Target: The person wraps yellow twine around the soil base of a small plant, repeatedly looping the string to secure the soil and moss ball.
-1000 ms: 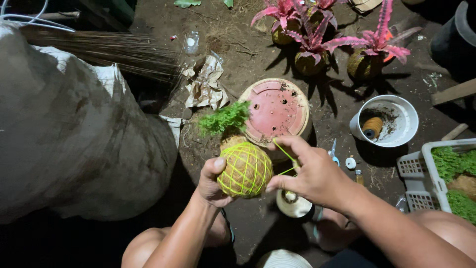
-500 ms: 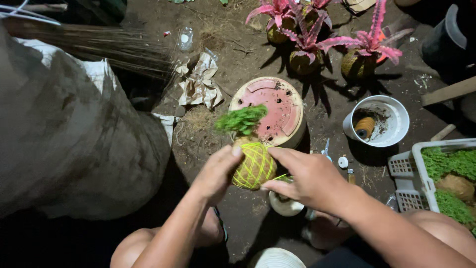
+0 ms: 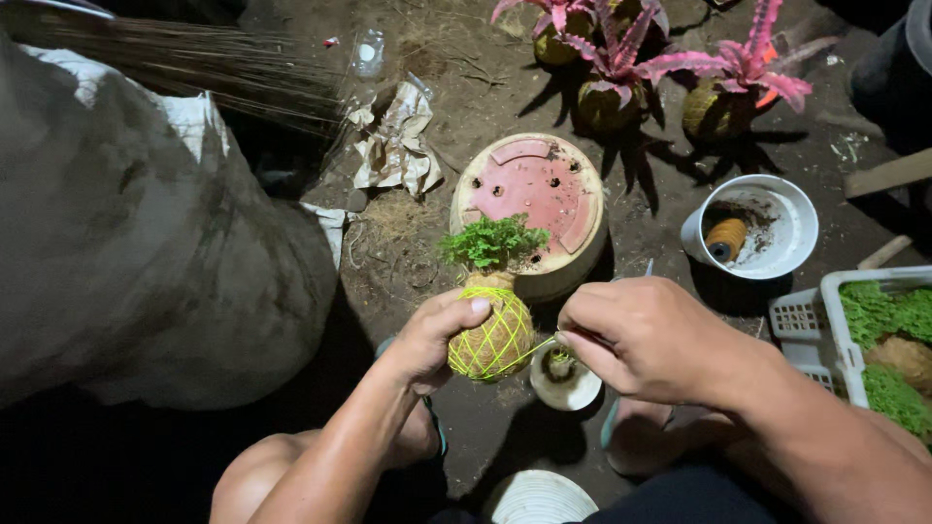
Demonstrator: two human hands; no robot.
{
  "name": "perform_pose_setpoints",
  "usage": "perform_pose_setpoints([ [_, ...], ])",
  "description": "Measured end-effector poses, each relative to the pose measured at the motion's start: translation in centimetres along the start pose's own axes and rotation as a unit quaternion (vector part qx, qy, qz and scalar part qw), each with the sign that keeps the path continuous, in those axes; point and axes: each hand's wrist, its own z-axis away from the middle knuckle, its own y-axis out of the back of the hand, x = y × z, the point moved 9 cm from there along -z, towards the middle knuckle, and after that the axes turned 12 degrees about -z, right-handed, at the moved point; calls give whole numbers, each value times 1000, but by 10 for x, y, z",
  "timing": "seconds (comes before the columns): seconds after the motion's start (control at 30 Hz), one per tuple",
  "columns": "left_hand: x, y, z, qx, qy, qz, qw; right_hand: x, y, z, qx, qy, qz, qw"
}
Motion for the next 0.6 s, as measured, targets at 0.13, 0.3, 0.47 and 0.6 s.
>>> perform_pose_setpoints([
  [0.13,3,-10,3,-27,2,7,1000,12,2,1,5,-38,-44,998],
  [0.3,7,-18,9,-39,-14,5,999,26,-2,4,29,-67,-108,991],
  [0.47,7,-23,14,-67,-35,8,997,38,-14,2,12,-99,-159,982],
  [0.6,10,-17,15,-69,-52,-13,996,47,-27,-1,-2,-142,-203,969],
])
